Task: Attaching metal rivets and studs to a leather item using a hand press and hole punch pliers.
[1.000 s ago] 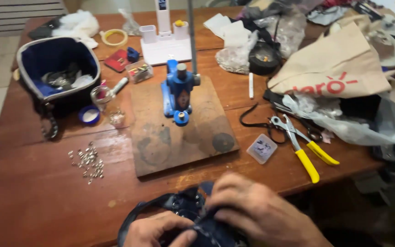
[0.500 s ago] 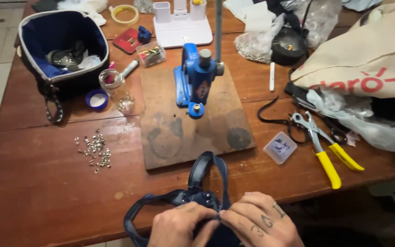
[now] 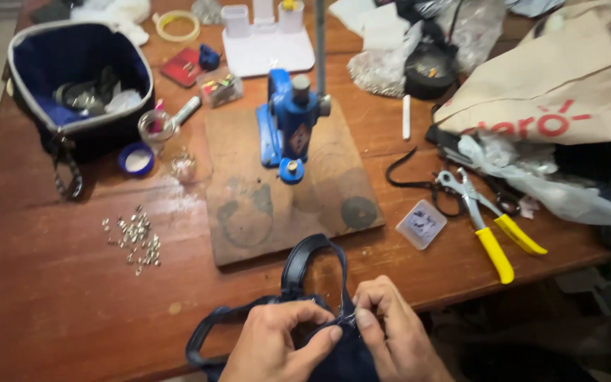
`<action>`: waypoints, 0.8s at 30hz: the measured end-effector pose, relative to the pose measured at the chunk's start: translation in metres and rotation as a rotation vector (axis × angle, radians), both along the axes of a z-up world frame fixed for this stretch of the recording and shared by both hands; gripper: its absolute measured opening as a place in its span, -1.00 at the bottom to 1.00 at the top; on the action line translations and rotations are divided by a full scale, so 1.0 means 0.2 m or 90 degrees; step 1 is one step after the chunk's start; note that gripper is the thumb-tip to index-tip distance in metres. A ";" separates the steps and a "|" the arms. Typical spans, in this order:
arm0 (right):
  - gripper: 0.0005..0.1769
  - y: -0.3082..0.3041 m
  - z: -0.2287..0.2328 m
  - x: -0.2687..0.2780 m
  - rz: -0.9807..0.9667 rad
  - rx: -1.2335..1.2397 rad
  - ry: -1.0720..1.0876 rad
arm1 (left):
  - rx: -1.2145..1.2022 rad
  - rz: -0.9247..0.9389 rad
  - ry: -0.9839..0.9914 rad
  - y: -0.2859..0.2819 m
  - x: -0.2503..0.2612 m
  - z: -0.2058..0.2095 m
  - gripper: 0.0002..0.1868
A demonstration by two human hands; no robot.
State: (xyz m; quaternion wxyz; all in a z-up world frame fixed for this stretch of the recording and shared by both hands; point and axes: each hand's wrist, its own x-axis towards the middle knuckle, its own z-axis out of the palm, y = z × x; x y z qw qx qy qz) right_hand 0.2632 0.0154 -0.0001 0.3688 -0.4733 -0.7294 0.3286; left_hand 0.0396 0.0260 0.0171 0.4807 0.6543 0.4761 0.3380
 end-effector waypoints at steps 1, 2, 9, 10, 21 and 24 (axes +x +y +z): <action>-0.93 0.00 -0.03 0.00 -0.039 0.018 0.012 | -0.020 -0.002 -0.011 0.00 0.00 -0.02 -0.79; -0.93 0.03 -0.02 0.05 -0.041 0.021 0.012 | -0.016 -0.004 -0.011 0.00 -0.02 -0.03 -0.79; -0.80 0.06 0.15 0.28 -0.312 0.017 0.038 | -0.167 0.037 0.048 -0.02 -0.09 -0.03 -0.77; -0.78 0.05 0.18 0.29 -0.351 0.038 -0.051 | -0.180 0.040 0.036 -0.01 -0.08 -0.02 -0.78; -0.66 0.00 0.28 -0.01 0.014 0.301 -0.196 | -0.045 0.045 0.022 -0.03 -0.03 -0.01 -0.79; -0.71 0.00 0.20 -0.01 0.083 0.260 -0.174 | -0.033 0.026 0.032 -0.05 -0.04 -0.03 -0.79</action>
